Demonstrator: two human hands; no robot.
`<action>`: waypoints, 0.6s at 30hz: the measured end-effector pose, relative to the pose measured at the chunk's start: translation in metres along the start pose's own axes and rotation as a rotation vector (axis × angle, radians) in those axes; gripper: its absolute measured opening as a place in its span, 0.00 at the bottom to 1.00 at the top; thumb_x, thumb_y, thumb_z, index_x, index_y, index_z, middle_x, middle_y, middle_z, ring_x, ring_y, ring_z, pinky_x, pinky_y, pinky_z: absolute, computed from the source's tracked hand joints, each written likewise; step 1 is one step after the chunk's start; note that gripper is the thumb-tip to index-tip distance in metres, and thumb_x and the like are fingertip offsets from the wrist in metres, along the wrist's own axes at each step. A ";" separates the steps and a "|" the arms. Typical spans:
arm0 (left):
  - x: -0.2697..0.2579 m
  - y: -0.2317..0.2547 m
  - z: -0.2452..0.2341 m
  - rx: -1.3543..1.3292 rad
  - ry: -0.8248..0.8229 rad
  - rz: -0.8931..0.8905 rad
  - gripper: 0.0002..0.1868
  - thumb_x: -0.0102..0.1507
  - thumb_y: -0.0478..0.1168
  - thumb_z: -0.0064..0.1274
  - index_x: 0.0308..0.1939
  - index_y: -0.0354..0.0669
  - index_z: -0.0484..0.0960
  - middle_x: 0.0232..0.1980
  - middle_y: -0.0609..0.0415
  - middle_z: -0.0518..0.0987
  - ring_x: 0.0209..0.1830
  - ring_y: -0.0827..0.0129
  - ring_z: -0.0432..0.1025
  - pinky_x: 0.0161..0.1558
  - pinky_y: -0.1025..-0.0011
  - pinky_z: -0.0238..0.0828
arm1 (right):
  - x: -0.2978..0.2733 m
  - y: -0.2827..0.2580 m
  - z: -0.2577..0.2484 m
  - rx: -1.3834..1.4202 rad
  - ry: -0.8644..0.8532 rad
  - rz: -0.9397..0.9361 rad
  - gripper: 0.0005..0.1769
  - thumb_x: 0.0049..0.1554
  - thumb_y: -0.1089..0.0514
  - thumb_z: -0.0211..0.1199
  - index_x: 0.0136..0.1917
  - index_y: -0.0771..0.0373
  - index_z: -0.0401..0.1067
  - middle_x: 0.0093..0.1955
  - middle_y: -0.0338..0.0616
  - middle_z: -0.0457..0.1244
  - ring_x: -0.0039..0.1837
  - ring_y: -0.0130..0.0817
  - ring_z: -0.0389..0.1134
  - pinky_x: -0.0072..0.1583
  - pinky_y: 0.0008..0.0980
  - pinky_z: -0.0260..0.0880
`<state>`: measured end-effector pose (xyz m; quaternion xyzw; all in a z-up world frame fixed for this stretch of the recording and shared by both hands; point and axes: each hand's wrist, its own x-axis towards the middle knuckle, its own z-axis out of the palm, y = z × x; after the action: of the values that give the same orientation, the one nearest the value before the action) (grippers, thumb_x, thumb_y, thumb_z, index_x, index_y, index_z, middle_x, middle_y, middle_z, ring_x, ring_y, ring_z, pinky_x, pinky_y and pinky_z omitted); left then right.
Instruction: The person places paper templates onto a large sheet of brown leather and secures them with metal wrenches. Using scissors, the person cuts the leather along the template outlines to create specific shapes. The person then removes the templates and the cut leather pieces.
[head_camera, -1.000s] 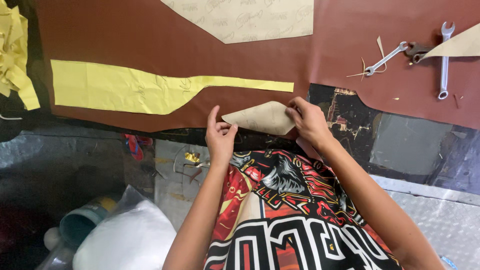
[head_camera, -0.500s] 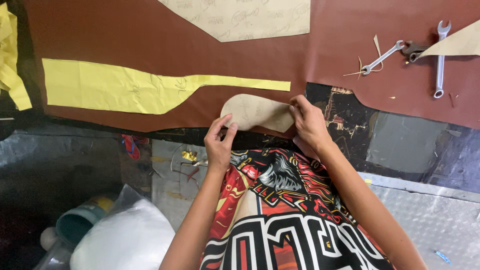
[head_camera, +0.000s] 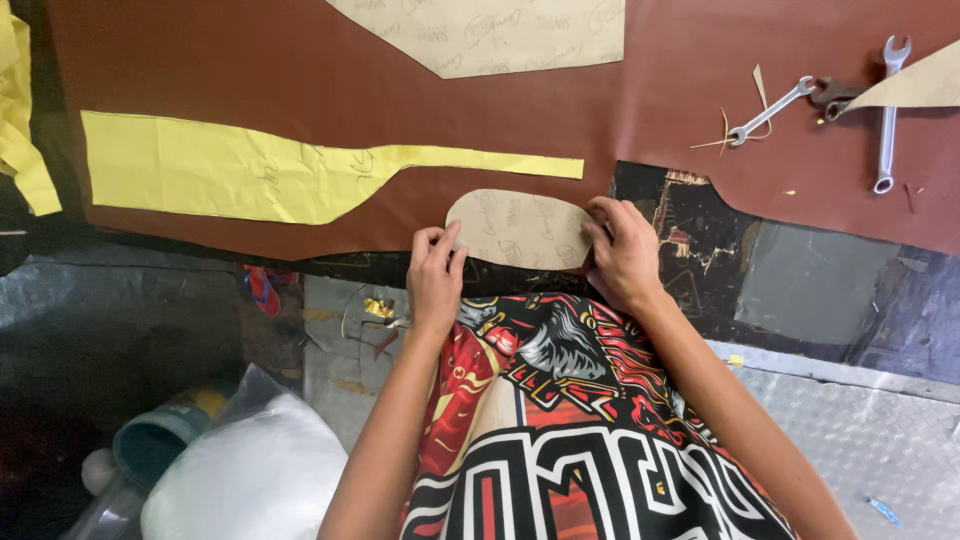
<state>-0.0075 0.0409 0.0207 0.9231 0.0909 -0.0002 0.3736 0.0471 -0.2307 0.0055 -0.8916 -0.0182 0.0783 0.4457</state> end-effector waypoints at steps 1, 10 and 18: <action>0.003 0.000 0.001 0.023 -0.010 -0.005 0.20 0.63 0.33 0.59 0.60 0.41 0.81 0.49 0.48 0.74 0.39 0.59 0.73 0.41 0.63 0.72 | 0.001 0.002 0.001 -0.007 0.014 -0.006 0.14 0.58 0.63 0.67 0.57 0.62 0.72 0.51 0.50 0.67 0.54 0.50 0.70 0.55 0.43 0.70; 0.008 -0.006 0.001 0.066 -0.022 -0.048 0.22 0.64 0.37 0.60 0.63 0.48 0.81 0.40 0.51 0.74 0.35 0.60 0.72 0.40 0.61 0.71 | 0.004 0.002 0.005 -0.034 0.075 0.033 0.09 0.61 0.61 0.66 0.55 0.65 0.73 0.49 0.53 0.66 0.51 0.51 0.69 0.52 0.43 0.69; 0.007 -0.004 0.006 0.098 0.002 -0.054 0.22 0.64 0.39 0.60 0.63 0.49 0.81 0.36 0.52 0.74 0.33 0.62 0.72 0.37 0.62 0.70 | -0.030 0.024 -0.028 -0.020 0.055 0.252 0.09 0.65 0.59 0.63 0.57 0.64 0.75 0.46 0.54 0.69 0.47 0.47 0.72 0.52 0.42 0.71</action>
<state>-0.0007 0.0405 0.0136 0.9375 0.1161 -0.0141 0.3278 0.0208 -0.2698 0.0068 -0.8931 0.1056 0.1089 0.4236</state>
